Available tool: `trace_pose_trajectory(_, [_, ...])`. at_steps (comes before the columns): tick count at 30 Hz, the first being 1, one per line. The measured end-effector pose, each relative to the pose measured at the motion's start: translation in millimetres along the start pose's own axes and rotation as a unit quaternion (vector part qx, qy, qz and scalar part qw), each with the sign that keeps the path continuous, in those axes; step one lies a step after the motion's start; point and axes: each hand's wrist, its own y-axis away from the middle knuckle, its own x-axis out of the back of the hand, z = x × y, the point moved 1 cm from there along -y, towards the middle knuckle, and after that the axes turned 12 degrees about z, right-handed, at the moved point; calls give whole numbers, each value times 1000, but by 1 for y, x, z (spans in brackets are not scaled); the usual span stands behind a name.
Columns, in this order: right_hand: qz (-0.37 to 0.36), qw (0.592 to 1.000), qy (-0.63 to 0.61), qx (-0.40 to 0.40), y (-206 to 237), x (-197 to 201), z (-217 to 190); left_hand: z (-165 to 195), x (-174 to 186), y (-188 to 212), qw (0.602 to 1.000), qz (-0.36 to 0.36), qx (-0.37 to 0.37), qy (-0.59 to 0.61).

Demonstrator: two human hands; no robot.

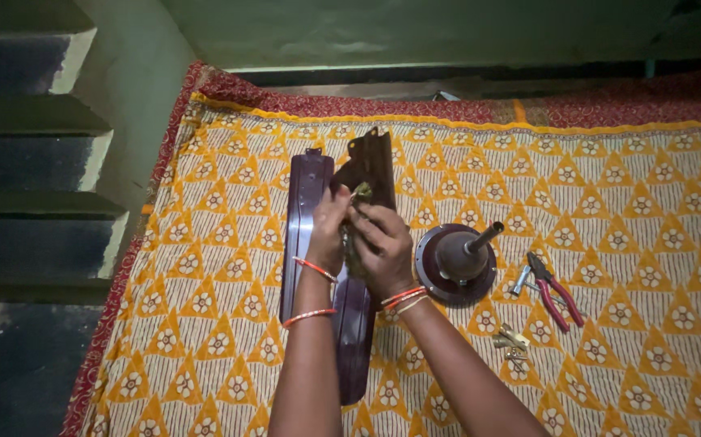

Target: The person wipes disassembled electric fan blades with a cloth, turning each blade over to clean both sides while the fan motor hub, screws and pliers lie on the mat. The person works through the blades one at a time, holding each on their lap.

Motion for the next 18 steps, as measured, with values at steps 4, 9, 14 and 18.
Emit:
trace_pose_trajectory(4, [-9, 1000, 7, -17, 20, -7, 14, 4, -3, -2, 976, 39, 189, 98])
trace_pose_trajectory(9, [-36, 998, 32, -36, 46, -10, 35, -5, 9, -5, 991, 59, 121, 18])
trace_pose_trajectory(14, [-74, 993, 37, -83, 77, -10, 55, -23, 22, -7, 984, 117, 93, -94])
trace_pose_trajectory(18, [-79, 986, 20, -146, 93, -10, 59, -19, 28, -9, 988, 110, 17, -107])
